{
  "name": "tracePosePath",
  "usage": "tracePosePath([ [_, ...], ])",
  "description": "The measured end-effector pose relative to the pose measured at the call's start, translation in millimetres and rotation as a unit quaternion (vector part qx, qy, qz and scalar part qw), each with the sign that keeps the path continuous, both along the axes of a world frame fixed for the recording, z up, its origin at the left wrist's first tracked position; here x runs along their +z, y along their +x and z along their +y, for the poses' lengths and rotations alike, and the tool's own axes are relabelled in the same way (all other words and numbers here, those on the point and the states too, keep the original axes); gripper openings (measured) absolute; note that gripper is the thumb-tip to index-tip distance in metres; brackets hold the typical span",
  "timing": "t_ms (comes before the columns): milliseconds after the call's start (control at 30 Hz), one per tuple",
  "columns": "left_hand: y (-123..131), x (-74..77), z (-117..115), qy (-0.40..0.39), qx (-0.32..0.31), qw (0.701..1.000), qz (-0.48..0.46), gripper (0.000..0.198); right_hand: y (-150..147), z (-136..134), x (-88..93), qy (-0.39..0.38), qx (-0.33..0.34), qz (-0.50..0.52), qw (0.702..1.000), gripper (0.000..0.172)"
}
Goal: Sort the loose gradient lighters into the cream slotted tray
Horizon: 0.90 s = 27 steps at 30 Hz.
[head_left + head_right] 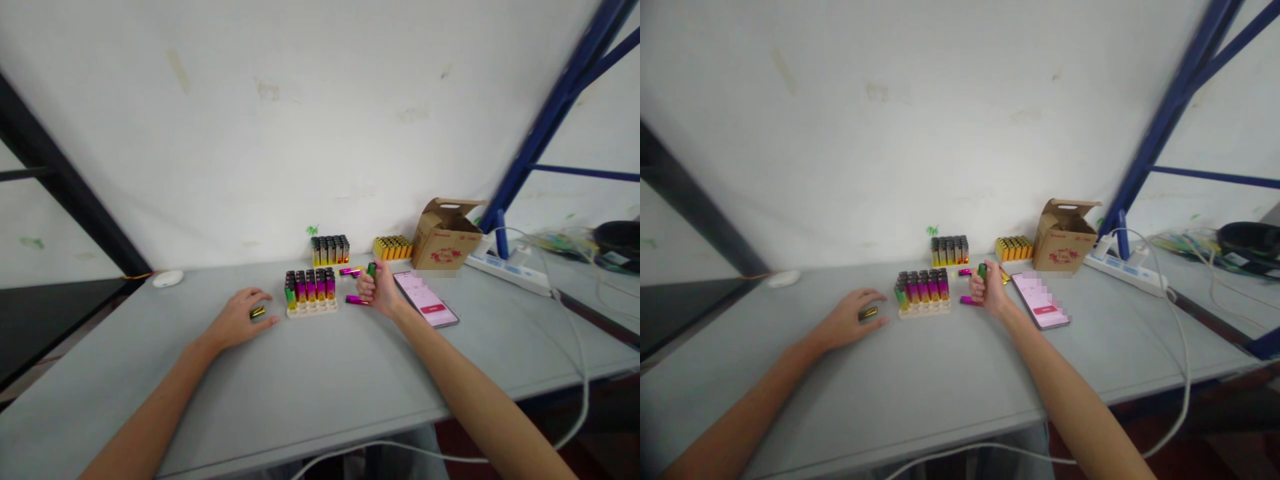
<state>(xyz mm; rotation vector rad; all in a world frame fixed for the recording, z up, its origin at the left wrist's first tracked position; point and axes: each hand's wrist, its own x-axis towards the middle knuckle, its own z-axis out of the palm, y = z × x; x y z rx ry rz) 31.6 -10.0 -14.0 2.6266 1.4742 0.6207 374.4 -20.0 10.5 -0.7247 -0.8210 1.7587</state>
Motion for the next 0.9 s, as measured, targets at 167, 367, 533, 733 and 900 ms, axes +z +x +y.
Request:
tracePosePath([
  [167, 0, -1.1, 1, 0.007, 0.0, 1.0, 0.0, 0.056, -3, 1, -2.9, -0.016, -0.01, -0.01, 1.0, 0.045],
  [367, 0, -1.2, 1, 0.005, 0.0, 1.0, -0.001, 0.053, -8, 1, -0.1, -0.01, -0.044, -0.024, 0.999, 0.041],
  [533, -1, -1.8, 1, 0.007, -0.001, 1.0, -0.004, 0.054, -12, 1, -1.2, 0.013, -0.058, -0.037, 0.998, 0.039],
  [733, -1, -1.8, 1, 0.008, -0.003, 1.0, -0.015, 0.053, -12, 0, -3.6, 0.02, -0.038, -0.046, 0.998, 0.039],
  [900, -1, -0.1, 0, 0.004, -0.006, 1.0, -0.01, 0.053, -13, 1, -5.8, 0.017, -0.029, -0.058, 0.998, 0.039],
])
